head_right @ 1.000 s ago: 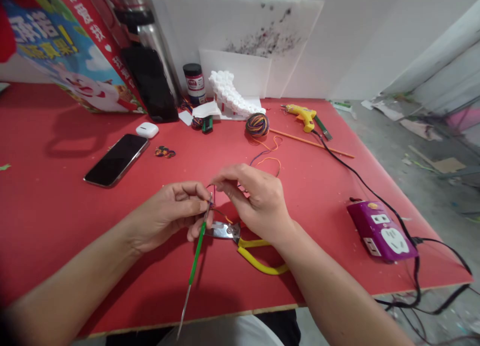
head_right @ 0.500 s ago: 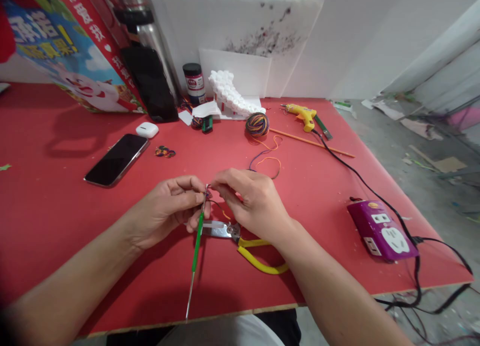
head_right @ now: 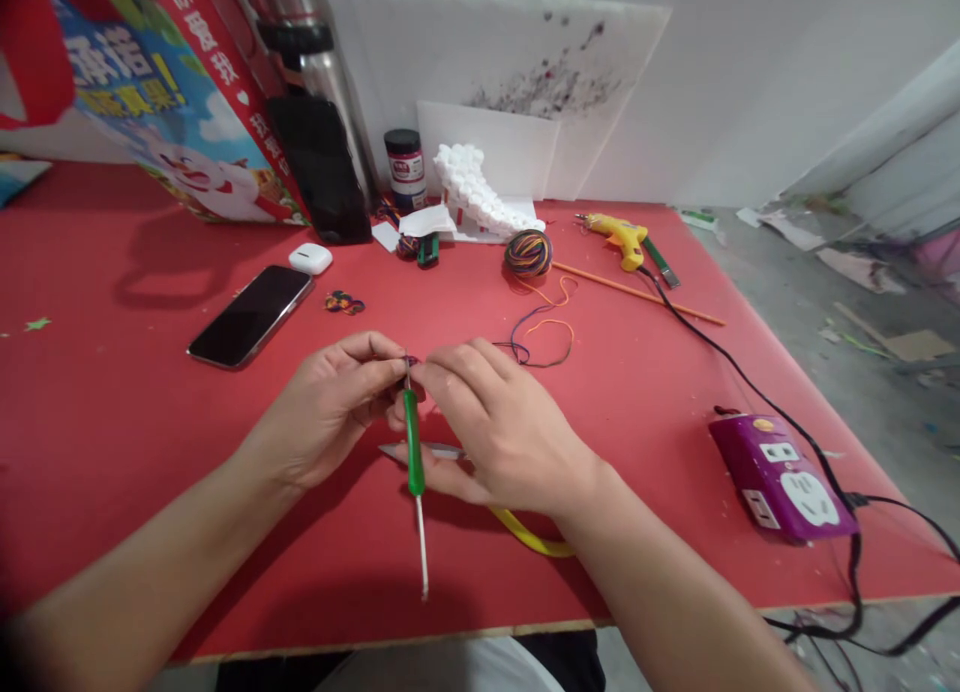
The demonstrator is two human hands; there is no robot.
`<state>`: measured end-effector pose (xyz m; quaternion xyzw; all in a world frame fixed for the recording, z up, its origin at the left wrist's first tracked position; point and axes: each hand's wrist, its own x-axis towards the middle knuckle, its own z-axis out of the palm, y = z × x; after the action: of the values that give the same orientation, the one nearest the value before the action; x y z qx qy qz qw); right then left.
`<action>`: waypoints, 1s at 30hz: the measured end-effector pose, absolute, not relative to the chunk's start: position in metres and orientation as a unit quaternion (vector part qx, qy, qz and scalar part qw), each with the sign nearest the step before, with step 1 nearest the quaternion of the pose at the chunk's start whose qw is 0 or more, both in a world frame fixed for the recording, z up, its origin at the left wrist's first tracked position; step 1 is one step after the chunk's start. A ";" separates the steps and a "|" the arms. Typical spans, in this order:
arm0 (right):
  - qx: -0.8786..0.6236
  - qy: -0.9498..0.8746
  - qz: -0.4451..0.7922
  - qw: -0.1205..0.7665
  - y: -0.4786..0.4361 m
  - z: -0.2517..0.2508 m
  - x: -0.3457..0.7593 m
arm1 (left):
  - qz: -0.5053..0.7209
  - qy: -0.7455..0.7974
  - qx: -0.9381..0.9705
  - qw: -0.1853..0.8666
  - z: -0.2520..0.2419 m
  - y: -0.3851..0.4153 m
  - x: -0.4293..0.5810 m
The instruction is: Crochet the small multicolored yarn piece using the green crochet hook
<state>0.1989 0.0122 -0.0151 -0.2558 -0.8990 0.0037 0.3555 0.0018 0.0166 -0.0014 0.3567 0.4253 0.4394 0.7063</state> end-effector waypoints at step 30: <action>-0.323 -0.818 0.021 0.476 0.000 -0.025 0.177 | 0.508 0.488 0.430 0.565 0.001 0.006 0.008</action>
<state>0.1774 0.0001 -0.0252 -0.3235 -0.8177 0.0207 0.4757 0.0080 0.0061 0.0010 0.4298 0.4883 0.5076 0.5650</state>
